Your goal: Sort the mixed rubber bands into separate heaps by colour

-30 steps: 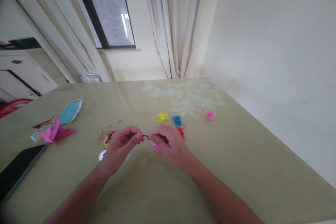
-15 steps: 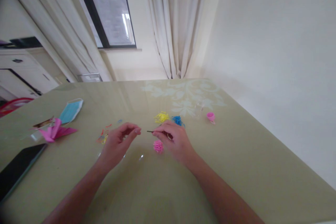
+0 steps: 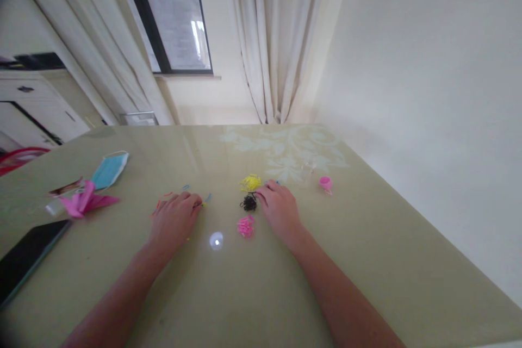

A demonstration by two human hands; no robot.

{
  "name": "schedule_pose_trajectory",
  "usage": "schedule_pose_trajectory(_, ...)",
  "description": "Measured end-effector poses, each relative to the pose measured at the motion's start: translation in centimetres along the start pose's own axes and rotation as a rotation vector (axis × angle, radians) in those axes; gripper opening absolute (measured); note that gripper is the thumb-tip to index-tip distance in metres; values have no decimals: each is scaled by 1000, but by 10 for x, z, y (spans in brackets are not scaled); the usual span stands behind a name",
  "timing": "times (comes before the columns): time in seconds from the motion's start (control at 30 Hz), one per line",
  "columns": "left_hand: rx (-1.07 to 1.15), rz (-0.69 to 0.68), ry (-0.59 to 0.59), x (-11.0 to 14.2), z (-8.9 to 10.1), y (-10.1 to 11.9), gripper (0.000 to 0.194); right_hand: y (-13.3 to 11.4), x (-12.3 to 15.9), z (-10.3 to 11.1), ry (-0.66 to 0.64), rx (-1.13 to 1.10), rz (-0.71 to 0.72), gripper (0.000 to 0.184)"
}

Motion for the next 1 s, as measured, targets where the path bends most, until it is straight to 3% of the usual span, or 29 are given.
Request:
schedule_pose_trajectory(0.1, 5, 3, 8, 0, 2, 3, 28, -5, -5, -6, -46, 119, 4, 20)
schedule_pose_trajectory(0.27, 3, 4, 49, 0, 4, 6, 27, -7, -7, -12, -111, 106, 44, 22)
schedule_pose_trajectory(0.5, 94, 44, 81, -3, 6, 4, 21, 3, -1, -9, -66, 39, 45, 23)
schedule_pose_trajectory(0.8, 463, -32, 206, -6, 2, -4, 24, -9, 8, 0, 63, -139, 107, 21)
schedule_pose_trajectory(1.0, 922, -202, 208, 3, 10, 19, 16, -30, 14, 8, 85, -377, 167, 19)
Point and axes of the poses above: each hand's wrist, its own x-axis away from the middle knuckle, its own z-axis out of the back of the hand, y = z × x, the point moved 3 cm from there along -x, towards the middle knuckle
